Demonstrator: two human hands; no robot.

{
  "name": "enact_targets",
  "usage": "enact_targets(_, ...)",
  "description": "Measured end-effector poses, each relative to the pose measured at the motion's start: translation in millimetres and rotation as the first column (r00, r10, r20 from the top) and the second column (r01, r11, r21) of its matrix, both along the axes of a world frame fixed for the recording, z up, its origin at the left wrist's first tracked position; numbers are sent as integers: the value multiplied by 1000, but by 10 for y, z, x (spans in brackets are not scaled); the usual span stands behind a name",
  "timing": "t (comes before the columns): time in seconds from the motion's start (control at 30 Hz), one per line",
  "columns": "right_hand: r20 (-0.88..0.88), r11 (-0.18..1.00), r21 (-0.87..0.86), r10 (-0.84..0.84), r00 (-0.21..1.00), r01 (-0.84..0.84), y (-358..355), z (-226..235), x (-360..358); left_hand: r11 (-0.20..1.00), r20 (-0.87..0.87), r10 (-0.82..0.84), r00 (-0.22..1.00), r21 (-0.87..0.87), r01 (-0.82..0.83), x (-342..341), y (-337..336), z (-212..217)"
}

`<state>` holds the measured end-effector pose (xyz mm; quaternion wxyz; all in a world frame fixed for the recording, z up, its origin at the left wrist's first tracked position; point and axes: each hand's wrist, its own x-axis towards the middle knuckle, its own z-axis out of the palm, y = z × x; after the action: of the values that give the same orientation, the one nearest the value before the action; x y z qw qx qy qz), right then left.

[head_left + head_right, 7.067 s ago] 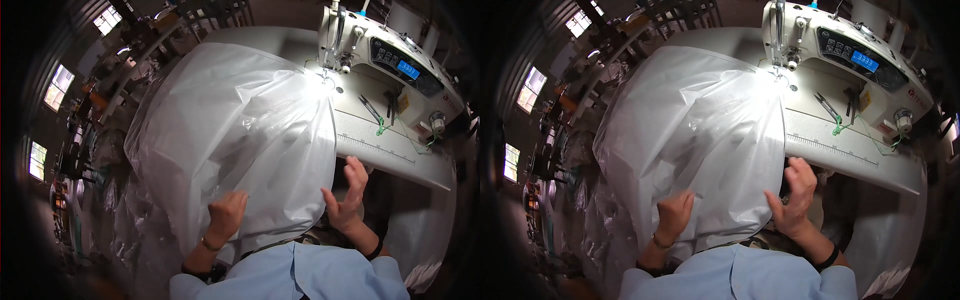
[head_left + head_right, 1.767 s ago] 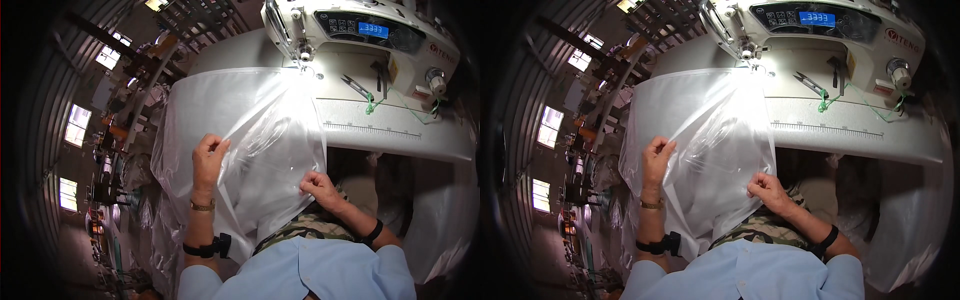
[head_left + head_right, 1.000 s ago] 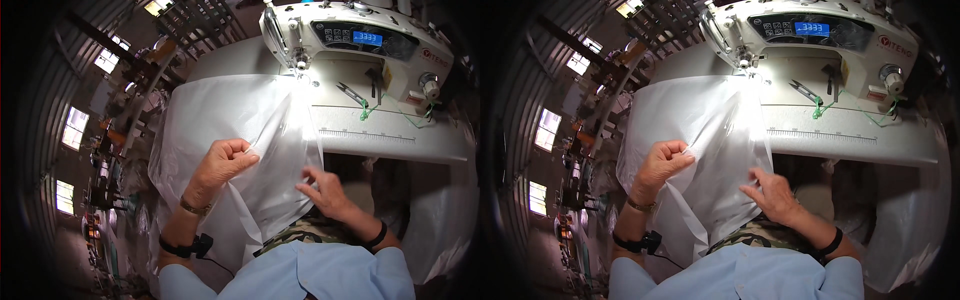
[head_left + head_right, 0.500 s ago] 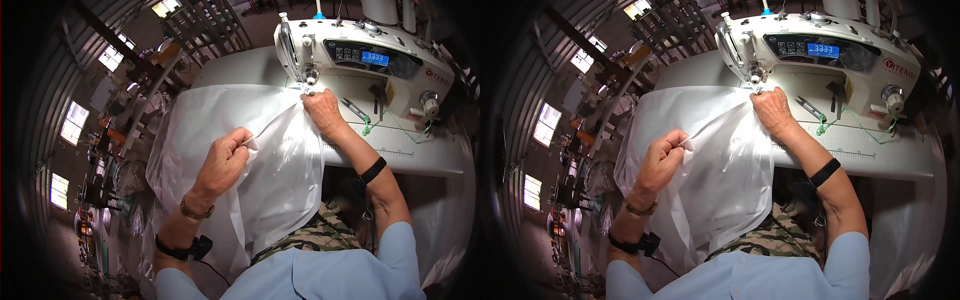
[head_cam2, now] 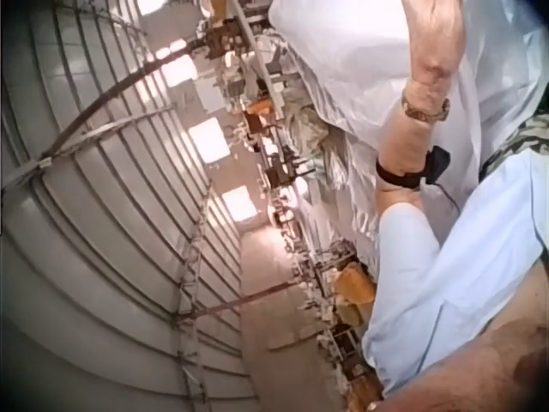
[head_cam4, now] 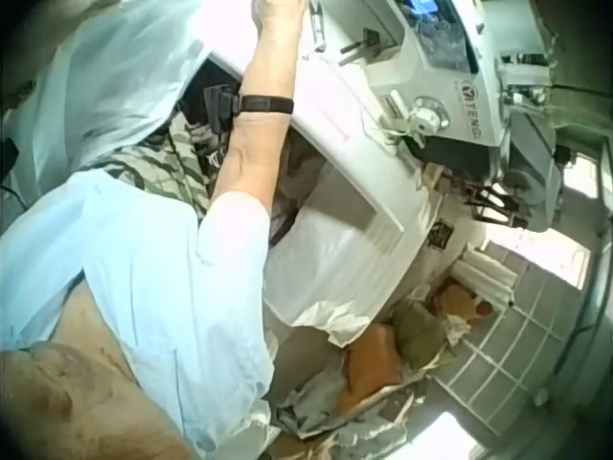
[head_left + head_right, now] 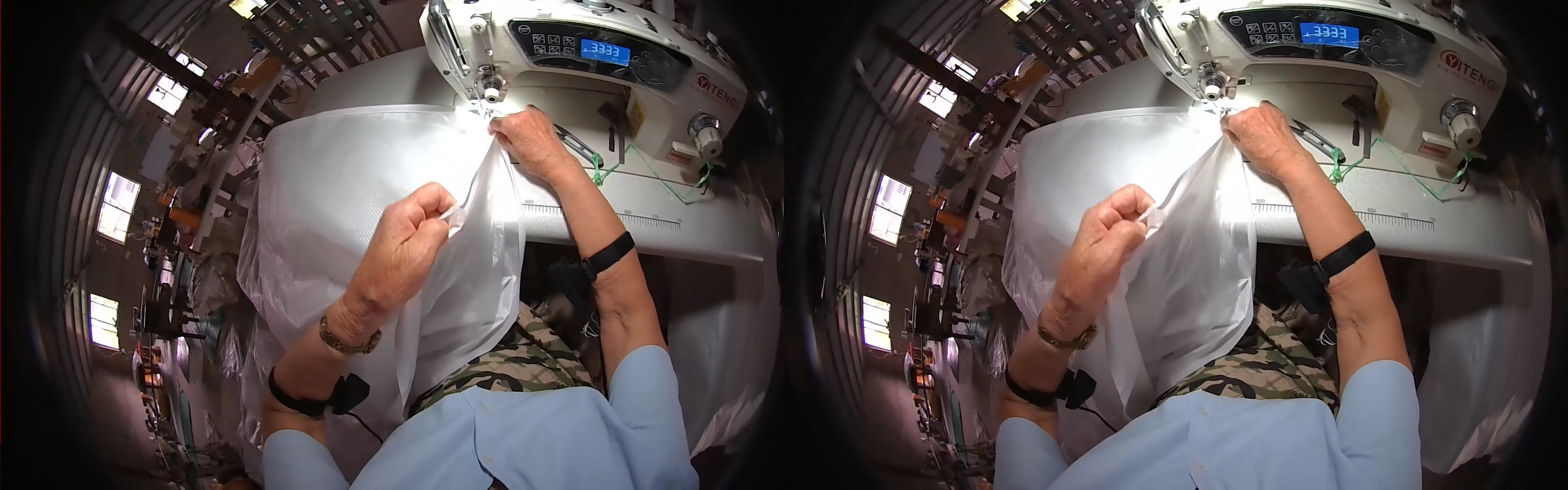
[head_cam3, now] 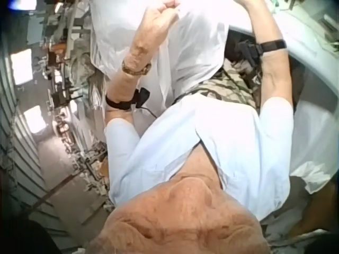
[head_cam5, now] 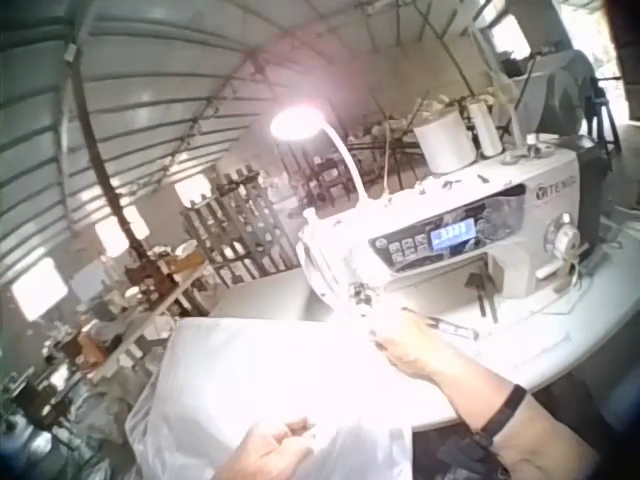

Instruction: Manually aligning and sewing the edges of a large white plastic/polyethylene sheet using an industrial sewing machine.

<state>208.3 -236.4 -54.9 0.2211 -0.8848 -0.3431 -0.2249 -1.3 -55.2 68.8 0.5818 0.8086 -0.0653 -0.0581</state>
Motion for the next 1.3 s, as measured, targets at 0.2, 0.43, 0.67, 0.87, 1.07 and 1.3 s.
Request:
enact_targets(0.2, 200, 986, 143, 57, 978, -86, -54, 33, -487, 995, -75, 70, 995, -60, -74, -304, 49, -581)
enact_targets(0.43, -6, 926, 124, 359, 933, -355, -190, -73, -1910, 967, 68, 135, 989, 207, -146, -432, 160, -1084)
enact_targets(0.67, -313, 920, 31, 380, 870, -391, -84, -170, -2211, 896, 411, 63, 909, 378, -233, -402, 136, -1065)
enact_targets(0.87, -193, 904, 218, 408, 892, -367, -59, 38, -2266, 981, 260, 44, 964, 171, -91, -323, 262, -926)
enact_targets(1.07, -73, 861, 333, 429, 900, -384, -21, 328, -2284, 991, -132, -27, 991, -130, 10, -246, 299, -932)
enact_targets(1.3, 70, 830, 339, 446, 892, -442, 132, 472, -2183, 976, -195, -33, 980, -216, -10, -227, 343, -985)
